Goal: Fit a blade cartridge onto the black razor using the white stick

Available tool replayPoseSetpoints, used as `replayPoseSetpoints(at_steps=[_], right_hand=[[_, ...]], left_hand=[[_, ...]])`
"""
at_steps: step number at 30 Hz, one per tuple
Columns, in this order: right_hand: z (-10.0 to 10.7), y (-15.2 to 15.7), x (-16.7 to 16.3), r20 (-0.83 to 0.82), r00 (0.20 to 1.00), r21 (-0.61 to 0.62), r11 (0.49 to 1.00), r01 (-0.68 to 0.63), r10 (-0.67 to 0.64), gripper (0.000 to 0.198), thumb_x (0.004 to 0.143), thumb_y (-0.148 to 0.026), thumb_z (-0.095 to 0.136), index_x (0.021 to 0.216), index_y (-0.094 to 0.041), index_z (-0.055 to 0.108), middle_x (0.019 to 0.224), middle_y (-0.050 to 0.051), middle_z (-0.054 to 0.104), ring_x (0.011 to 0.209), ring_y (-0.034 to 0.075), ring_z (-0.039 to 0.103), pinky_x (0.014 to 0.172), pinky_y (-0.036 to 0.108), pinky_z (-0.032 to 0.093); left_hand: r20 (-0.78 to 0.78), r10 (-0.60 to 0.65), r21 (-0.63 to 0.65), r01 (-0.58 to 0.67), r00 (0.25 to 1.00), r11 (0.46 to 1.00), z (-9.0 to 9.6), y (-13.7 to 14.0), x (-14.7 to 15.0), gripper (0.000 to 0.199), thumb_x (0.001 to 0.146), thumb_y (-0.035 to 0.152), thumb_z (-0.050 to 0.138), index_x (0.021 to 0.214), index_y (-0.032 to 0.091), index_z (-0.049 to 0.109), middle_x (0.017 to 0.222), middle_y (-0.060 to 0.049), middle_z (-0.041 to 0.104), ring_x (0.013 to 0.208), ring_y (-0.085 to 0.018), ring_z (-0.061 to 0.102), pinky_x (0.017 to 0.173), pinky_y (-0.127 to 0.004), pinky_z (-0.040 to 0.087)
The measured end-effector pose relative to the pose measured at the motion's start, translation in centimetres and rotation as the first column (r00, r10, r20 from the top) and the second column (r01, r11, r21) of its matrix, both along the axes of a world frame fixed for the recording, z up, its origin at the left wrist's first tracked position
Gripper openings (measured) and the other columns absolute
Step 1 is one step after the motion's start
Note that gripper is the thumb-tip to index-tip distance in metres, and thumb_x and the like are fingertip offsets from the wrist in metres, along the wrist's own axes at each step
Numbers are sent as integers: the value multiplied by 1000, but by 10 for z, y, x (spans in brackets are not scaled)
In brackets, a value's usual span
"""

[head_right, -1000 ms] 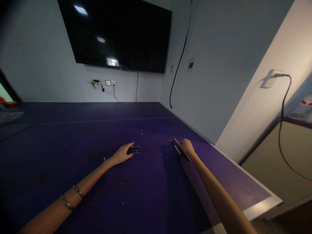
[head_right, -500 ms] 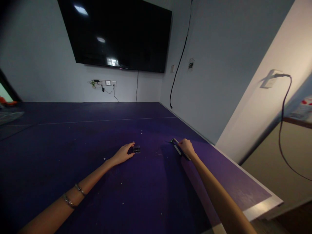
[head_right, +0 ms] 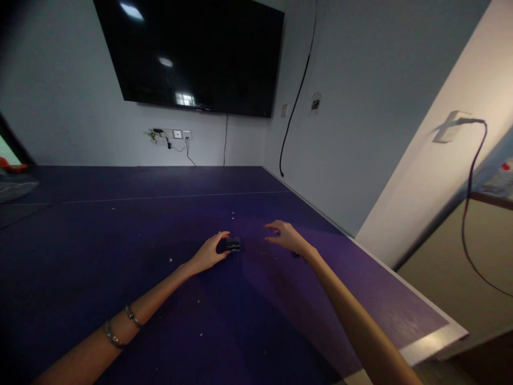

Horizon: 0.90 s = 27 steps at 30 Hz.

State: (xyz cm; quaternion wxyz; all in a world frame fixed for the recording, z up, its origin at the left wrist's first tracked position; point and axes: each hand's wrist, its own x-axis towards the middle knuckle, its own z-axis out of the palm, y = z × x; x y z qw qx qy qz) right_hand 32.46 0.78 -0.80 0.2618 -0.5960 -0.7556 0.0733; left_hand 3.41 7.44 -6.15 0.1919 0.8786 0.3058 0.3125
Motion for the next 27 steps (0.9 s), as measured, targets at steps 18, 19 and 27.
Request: replayPoseSetpoints(at_steps=[18, 19, 27], right_hand=[[5, -23, -67, 116, 948, -96, 953, -286, 296, 49, 69, -35, 69, 113, -20, 56, 105, 8, 56, 96, 20, 55, 86, 33, 44], [5, -23, -64, 106, 951, -93, 955, -280, 290, 49, 68, -35, 70, 113, -19, 57, 105, 8, 55, 95, 20, 55, 86, 33, 44], [7, -9, 31, 76, 988, -148, 981, -123, 135, 53, 64, -31, 69, 114, -18, 58, 109, 9, 54, 94, 21, 55, 85, 36, 44]], left_hand=[[32, -116, 101, 113, 993, 988, 16, -44, 26, 51, 75, 23, 60, 123, 19, 42, 121, -11, 54, 113, -25, 50, 98, -43, 38], [32, -119, 101, 115, 992, 988, 15, -44, 27, 53, 75, 25, 60, 124, 19, 41, 123, -11, 53, 114, -24, 48, 99, -43, 37], [10, -61, 62, 61, 998, 996, 10, -35, 12, 49, 83, 33, 51, 128, 19, 39, 129, -11, 48, 121, -22, 44, 103, -41, 35]])
